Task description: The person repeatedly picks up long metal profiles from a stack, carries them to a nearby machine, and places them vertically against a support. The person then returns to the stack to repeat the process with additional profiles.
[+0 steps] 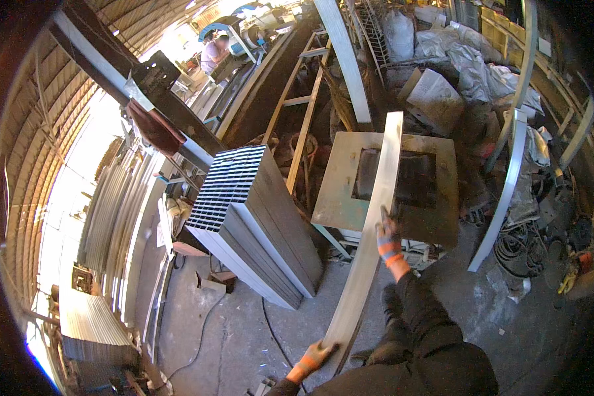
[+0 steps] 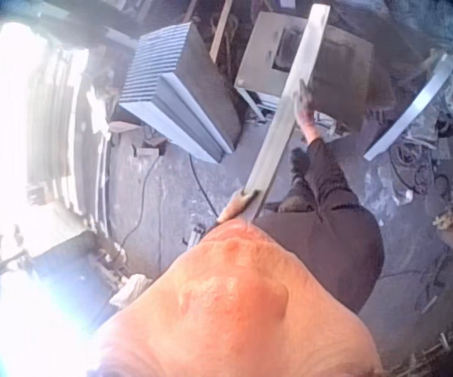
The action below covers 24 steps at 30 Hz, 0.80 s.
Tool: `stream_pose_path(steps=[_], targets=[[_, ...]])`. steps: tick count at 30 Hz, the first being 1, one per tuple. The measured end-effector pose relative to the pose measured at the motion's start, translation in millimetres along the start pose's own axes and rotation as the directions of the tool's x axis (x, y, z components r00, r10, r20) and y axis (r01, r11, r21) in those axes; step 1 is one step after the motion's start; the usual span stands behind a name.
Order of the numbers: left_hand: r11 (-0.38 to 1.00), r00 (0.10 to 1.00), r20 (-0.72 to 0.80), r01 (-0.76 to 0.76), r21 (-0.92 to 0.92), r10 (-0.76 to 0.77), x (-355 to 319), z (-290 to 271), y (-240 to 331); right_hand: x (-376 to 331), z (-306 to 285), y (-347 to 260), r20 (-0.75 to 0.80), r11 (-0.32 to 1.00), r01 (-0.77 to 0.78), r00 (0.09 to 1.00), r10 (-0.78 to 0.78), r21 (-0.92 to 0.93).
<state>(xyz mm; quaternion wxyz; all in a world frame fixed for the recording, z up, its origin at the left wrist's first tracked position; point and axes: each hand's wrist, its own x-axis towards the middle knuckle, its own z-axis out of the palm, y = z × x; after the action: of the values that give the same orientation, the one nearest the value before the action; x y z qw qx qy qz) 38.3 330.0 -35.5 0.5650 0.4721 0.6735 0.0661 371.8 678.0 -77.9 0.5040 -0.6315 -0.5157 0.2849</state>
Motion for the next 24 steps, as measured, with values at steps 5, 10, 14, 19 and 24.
stream_pose_path(steps=[5,10,14,19,24], targets=[[0.879,0.915,-0.153,-0.296,0.373,0.373,136,-3,168,199,-11,36,0.218,0.726,0.336,0.942,-0.255,-0.600],[0.990,0.983,-0.135,-0.117,0.078,0.127,212,-6,265,297,-13,38,0.192,0.518,0.114,0.976,0.099,-0.847],[0.981,0.973,-0.138,-0.171,0.094,0.183,208,-1,252,271,-3,35,0.098,0.508,0.125,0.992,-0.081,-0.852],[0.934,0.955,-0.095,-0.248,0.257,0.280,149,10,160,168,-6,10,0.121,0.598,0.190,0.981,-0.153,-0.779],[0.975,0.971,-0.206,-0.077,0.210,0.121,44,12,70,31,8,-19,0.121,0.626,0.155,0.988,-0.097,-0.764]])
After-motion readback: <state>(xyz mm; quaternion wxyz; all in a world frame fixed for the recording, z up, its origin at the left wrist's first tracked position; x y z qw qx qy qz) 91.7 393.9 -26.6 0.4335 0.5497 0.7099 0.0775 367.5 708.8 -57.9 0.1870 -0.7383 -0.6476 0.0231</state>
